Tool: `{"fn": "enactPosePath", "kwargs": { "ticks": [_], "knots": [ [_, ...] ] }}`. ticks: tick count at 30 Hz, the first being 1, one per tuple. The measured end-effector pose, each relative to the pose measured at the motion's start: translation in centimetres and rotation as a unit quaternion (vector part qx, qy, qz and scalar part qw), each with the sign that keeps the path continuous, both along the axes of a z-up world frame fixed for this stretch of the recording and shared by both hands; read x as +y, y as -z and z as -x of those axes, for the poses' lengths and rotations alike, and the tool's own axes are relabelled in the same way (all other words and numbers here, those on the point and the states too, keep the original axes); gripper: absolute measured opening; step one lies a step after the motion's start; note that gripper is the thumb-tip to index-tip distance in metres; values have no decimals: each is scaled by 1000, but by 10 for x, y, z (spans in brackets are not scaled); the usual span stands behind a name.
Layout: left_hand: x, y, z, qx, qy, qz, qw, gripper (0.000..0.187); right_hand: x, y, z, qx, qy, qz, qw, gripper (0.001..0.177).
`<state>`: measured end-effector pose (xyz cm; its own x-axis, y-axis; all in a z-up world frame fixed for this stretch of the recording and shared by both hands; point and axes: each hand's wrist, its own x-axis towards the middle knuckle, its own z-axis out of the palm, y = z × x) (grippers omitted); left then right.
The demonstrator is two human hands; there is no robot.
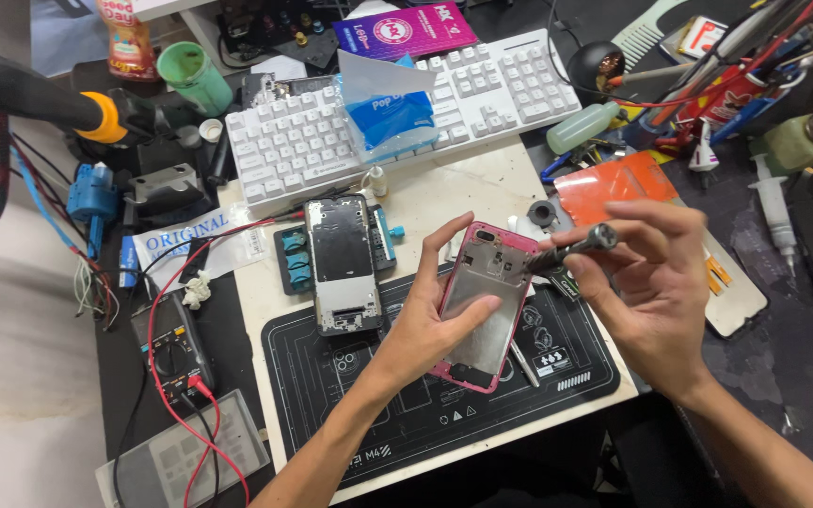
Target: The person holds a disassembled pink smartphone and uses a small tool to work on the internal components. They then pick up a tube of adhesive and apply it along the edges of the phone frame.
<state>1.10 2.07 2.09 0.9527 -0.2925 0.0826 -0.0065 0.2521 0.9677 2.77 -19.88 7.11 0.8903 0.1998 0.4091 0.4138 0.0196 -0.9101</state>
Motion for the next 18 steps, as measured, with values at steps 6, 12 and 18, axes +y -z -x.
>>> {"fn": "enactPosePath", "kwargs": {
  "ticks": [6, 12, 18],
  "knots": [
    [-4, -3, 2, 47, 39, -40, 997, 85, -8, 13, -8, -177, 15, 81, 981, 40],
    [-6, 0, 4, 33, 51, -28, 998, 84, -9, 20, -11, -161, -1, 93, 983, 39],
    [-6, 1, 3, 38, 58, -14, 997, 85, -11, 19, -15, -177, 5, 89, 980, 40]
  ]
}}
